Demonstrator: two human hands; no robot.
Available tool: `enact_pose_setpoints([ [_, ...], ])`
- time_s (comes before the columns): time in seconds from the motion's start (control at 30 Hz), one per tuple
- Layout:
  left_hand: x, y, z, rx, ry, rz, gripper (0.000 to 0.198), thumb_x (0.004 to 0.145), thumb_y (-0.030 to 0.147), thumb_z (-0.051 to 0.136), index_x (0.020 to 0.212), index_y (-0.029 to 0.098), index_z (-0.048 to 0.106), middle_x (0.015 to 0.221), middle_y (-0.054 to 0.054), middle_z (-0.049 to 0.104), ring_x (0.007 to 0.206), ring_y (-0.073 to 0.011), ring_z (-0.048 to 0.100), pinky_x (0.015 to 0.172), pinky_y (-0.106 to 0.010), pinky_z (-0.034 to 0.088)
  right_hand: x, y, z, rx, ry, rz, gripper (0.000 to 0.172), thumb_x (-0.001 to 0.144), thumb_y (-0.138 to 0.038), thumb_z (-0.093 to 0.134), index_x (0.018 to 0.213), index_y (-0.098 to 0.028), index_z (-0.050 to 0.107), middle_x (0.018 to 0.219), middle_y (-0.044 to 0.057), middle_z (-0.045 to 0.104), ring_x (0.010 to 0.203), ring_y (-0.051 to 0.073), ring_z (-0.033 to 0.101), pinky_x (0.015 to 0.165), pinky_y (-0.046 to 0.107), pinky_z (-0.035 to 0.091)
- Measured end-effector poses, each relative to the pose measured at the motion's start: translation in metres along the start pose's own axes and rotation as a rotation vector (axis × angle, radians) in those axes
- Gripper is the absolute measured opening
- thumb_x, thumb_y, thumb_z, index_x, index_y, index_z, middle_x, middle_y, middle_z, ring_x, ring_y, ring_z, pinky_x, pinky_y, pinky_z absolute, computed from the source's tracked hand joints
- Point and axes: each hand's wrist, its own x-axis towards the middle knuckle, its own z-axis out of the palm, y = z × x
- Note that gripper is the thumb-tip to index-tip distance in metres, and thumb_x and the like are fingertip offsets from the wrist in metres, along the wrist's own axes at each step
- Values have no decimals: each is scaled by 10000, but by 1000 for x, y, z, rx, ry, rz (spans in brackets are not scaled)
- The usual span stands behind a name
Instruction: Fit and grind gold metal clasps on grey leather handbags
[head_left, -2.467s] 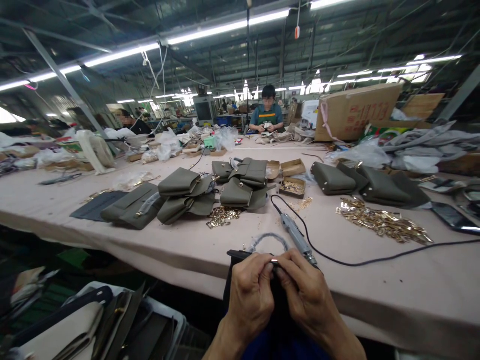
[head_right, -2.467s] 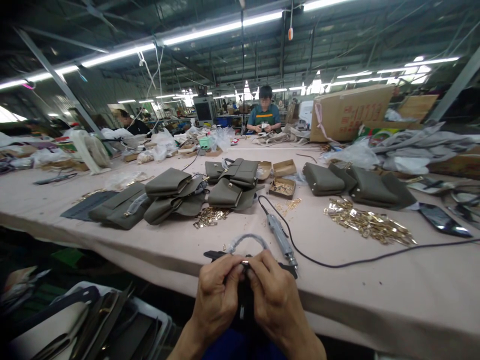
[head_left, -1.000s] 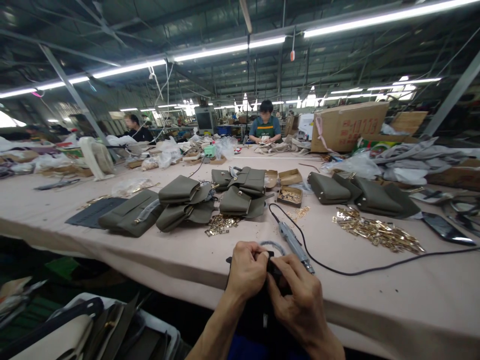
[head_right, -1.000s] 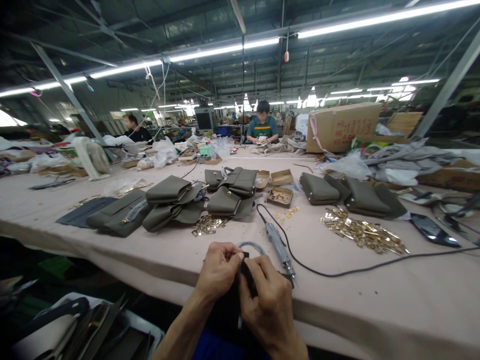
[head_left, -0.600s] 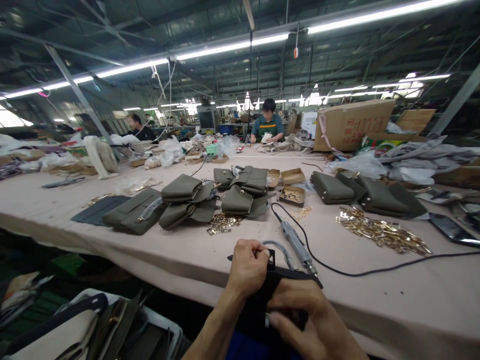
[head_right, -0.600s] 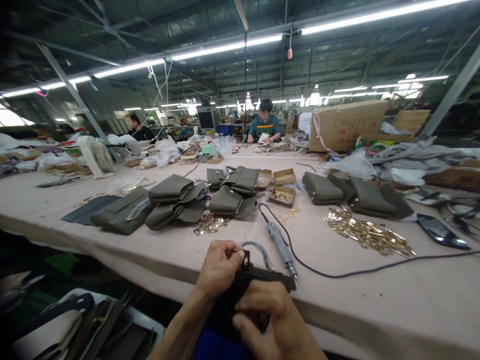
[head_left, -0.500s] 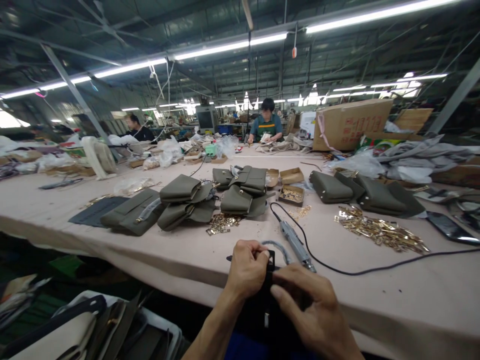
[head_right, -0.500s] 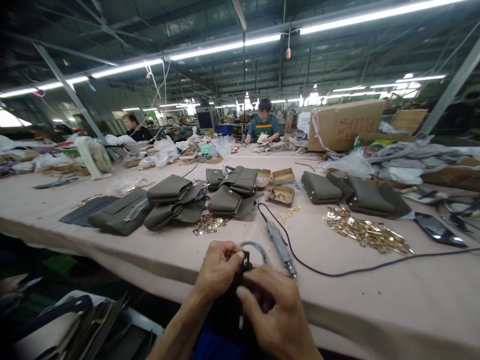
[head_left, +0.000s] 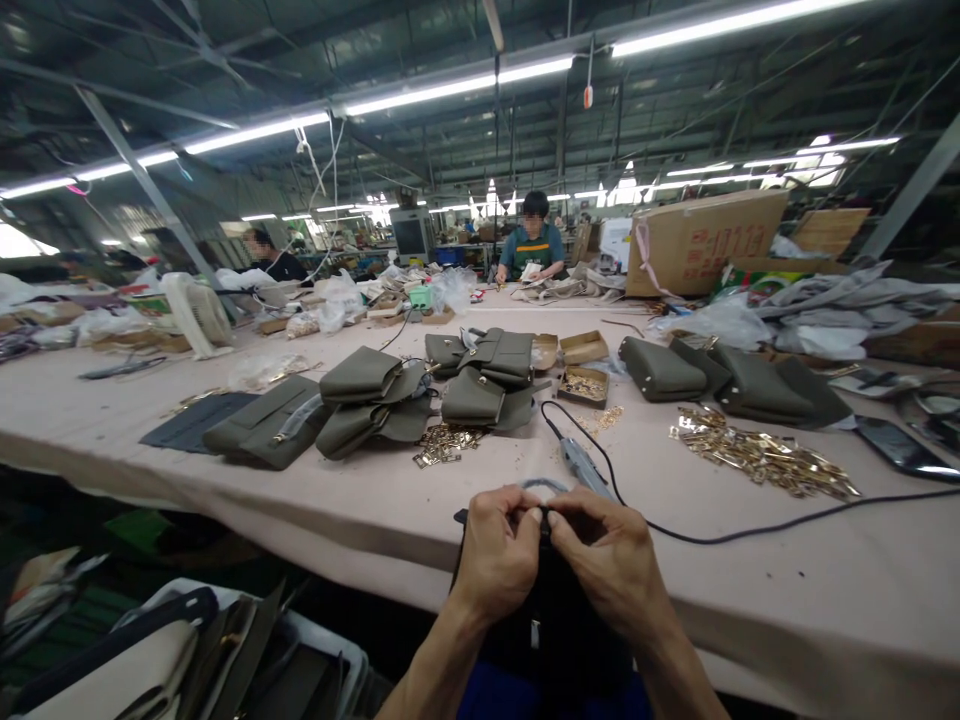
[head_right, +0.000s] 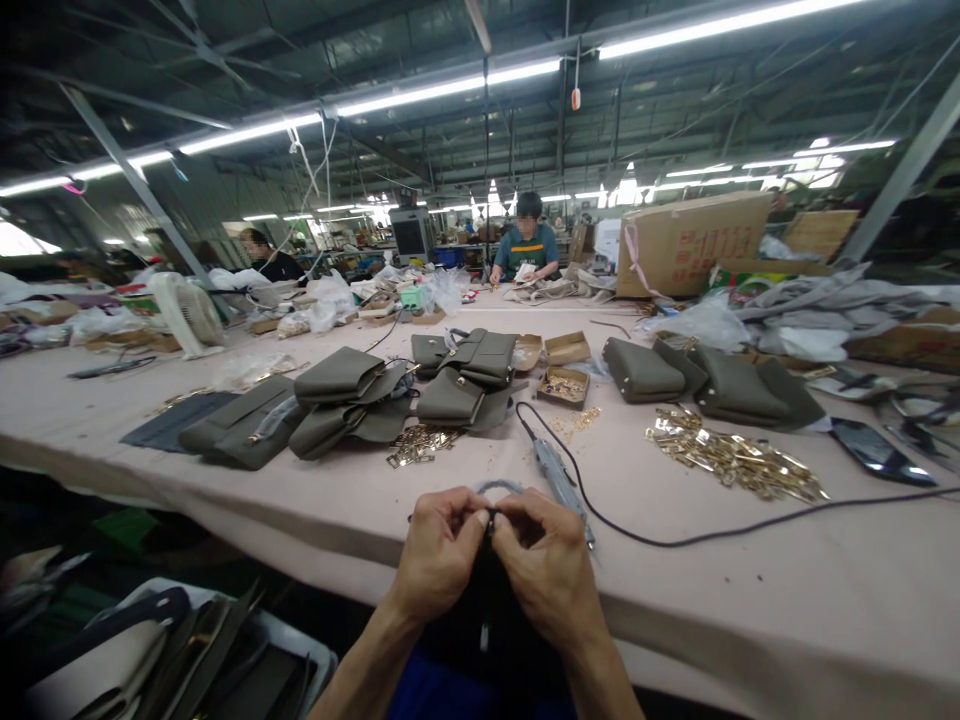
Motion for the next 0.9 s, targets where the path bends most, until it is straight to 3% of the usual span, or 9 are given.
enact_pose_setpoints([
  [0.27, 5, 0, 4, 44, 22, 23, 178, 895, 166, 568, 810, 159, 725, 691, -22, 691, 597, -146, 579, 567, -232, 390, 2, 13, 8, -10, 87, 5, 131, 923, -306, 696, 955, -224, 794, 861, 40, 723, 793, 224, 687, 726, 324, 559],
  [0.37, 1, 7, 2, 129, 16, 39, 169, 911, 168, 580, 876, 163, 745, 771, -44, 707, 690, -178, 641, 628, -244, 441, 6, 18, 6, 42, 94, 43, 147, 926, -323, 713, 985, -214, 792, 911, 59, 740, 852, 244, 709, 747, 330, 583],
  [0.47, -6, 11, 5, 187, 84, 46, 131, 914, 195, 625, 928, 163, 751, 875, -78, 710, 774, -211, 678, 641, -250, 474, 10, 21, 3, 103, 101, 40, 180, 937, -349, 718, 1007, -198, 787, 965, 81, 747, 885, 254, 719, 759, 334, 603],
  [0.53, -9, 9, 11, 91, 83, 21, 157, 950, 236, 620, 987, 162, 754, 905, -82, 722, 698, -191, 682, 583, -240, 474, 13, 21, 2, 123, 107, 30, 203, 939, -358, 722, 1048, -199, 786, 992, 82, 748, 886, 248, 721, 777, 332, 609],
  [0.63, -8, -2, 24, -242, 30, -47, 245, 970, 299, 643, 1141, 148, 732, 917, -84, 751, 567, -158, 670, 477, -214, 461, 17, 22, 0, 123, 113, 17, 221, 942, -366, 723, 1083, -209, 789, 991, 68, 741, 856, 221, 714, 750, 298, 604],
  [0.73, -3, -15, 35, -525, 51, -62, 300, 944, 319, 706, 1154, 107, 737, 896, -93, 765, 602, -171, 699, 537, -219, 549, 21, 25, -1, 106, 78, -10, 226, 953, -373, 712, 1074, -201, 795, 976, 69, 729, 817, 204, 701, 704, 280, 595],
  [0.9, 4, -24, 37, -567, 81, -28, 253, 937, 255, 718, 1122, 99, 791, 816, -71, 775, 612, -159, 692, 614, -218, 582, 24, 25, -2, 48, 25, -68, 180, 960, -324, 700, 1072, -222, 798, 987, 59, 726, 851, 201, 701, 720, 282, 591],
])
